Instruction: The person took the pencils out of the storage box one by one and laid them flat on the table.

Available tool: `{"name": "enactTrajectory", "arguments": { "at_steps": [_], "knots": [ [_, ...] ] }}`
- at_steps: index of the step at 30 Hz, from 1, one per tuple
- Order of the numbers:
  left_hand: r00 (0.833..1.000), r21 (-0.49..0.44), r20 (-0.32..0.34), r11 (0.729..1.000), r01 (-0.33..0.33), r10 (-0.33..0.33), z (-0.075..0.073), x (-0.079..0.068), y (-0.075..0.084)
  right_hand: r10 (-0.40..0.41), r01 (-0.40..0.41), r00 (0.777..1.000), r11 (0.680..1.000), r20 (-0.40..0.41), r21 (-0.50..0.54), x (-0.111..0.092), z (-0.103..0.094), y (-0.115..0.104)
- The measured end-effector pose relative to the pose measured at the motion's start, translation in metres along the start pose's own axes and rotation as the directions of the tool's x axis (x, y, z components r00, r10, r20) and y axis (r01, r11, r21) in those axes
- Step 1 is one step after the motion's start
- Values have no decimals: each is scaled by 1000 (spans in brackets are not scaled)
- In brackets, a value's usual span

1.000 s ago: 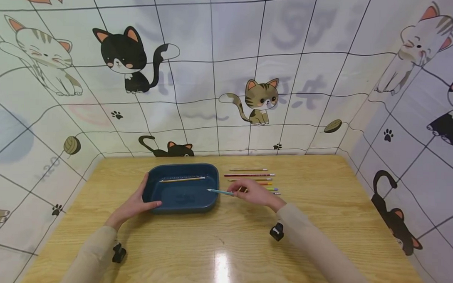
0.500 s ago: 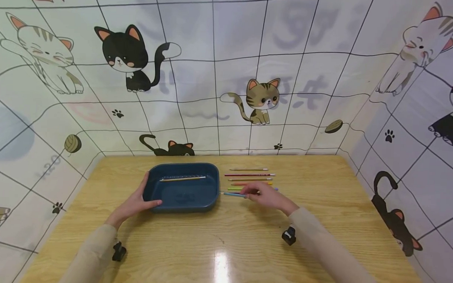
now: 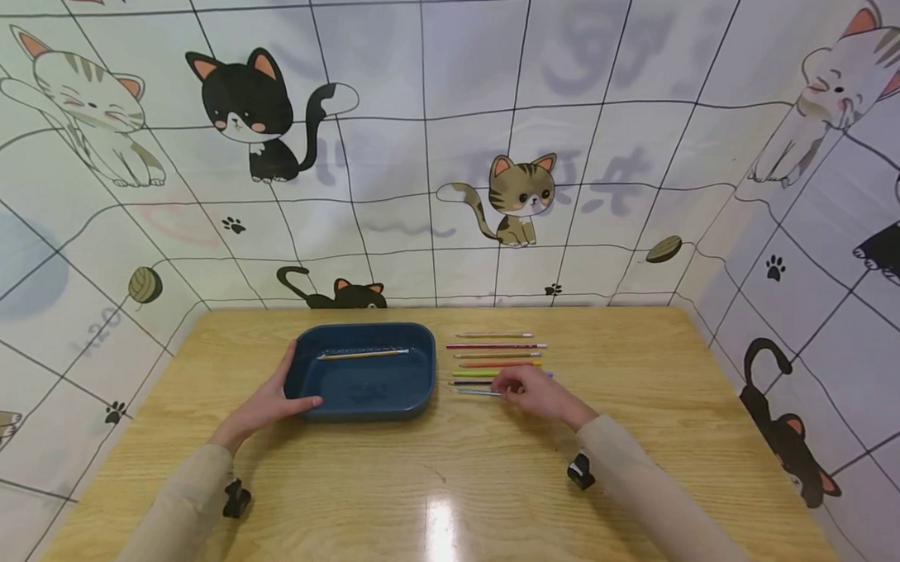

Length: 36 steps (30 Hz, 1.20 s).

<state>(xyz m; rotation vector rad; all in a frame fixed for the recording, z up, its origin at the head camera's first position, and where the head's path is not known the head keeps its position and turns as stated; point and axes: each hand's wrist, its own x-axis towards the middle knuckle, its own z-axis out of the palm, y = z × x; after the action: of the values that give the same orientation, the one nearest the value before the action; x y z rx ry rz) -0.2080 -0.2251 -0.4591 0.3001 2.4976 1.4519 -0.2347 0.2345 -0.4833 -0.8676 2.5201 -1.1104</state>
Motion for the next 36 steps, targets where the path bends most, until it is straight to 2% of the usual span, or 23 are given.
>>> {"name": "enactTrajectory", "arguments": {
  "at_steps": [10,12,16,29,36],
  "knots": [
    [1000,14,-8,1000,-14,14,0,4,-8,17,-21,997,999,-74,-44,4,5,12],
    [1000,12,-6,1000,-17,17,0,2,-3,13,-18,996,999,-92,-47,4,6,13],
    [1000,12,-4,1000,-18,18,0,1,-2,4,-9,993,999,-115,-46,4,9,16],
    [1000,-1,-1,1000,-10,10,0,1,0,-9,-3,987,997,-160,-75,6,16,20],
    [1000,3,-4,1000,-10,10,0,1,0,37,-56,986,992,-161,-113,6,15,17]
  ]
}}
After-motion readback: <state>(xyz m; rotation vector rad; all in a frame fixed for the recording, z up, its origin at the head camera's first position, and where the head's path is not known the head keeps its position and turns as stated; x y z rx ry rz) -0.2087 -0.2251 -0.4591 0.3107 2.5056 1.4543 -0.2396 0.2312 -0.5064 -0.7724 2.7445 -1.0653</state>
